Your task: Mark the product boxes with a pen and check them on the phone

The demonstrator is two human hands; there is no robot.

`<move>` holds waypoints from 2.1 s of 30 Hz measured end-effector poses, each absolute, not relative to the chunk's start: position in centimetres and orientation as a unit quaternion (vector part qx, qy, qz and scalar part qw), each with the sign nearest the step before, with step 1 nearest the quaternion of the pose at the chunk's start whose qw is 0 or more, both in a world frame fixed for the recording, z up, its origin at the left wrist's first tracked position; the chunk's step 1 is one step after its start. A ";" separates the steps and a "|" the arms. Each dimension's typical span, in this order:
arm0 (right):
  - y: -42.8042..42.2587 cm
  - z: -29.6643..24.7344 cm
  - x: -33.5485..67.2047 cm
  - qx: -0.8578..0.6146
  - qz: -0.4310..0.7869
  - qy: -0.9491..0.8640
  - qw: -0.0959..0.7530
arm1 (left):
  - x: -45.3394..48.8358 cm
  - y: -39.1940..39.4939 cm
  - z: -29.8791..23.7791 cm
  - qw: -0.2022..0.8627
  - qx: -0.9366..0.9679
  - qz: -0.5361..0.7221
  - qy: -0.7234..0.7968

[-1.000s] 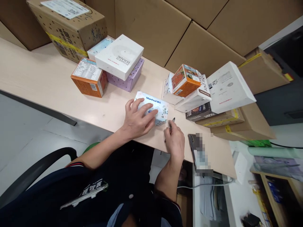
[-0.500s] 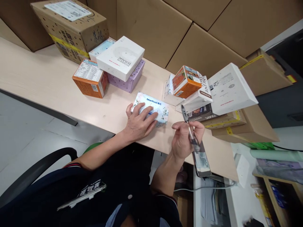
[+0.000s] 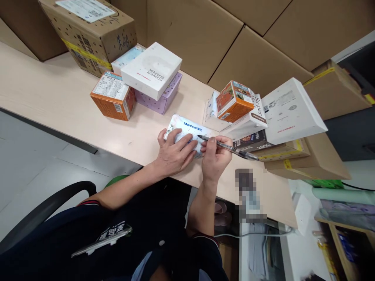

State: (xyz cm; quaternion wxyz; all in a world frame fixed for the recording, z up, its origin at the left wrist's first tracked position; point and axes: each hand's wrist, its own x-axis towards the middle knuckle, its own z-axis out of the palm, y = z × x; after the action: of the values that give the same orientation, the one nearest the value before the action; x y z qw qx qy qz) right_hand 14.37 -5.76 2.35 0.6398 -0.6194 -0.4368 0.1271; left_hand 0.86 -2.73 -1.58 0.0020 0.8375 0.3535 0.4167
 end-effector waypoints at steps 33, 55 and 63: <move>-5.6 1.9 14.3 -0.626 0.092 -0.461 0.623 | 1.0 -2.7 -1.6 -0.006 0.837 0.415 0.356; -9.5 0.1 19.5 -0.810 0.023 -0.562 0.167 | 0.7 -2.1 -1.7 -0.024 0.833 0.435 0.342; -17.9 0.7 24.2 -0.855 -0.028 -0.470 0.216 | 0.7 -2.2 -1.8 -0.013 0.835 0.431 0.342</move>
State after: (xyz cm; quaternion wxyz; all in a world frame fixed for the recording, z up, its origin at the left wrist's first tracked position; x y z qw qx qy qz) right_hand 24.23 -17.88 0.70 0.2162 -0.8554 -0.4699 -0.0277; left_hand 0.74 -2.23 -1.81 -0.0131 0.8353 0.3417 0.4306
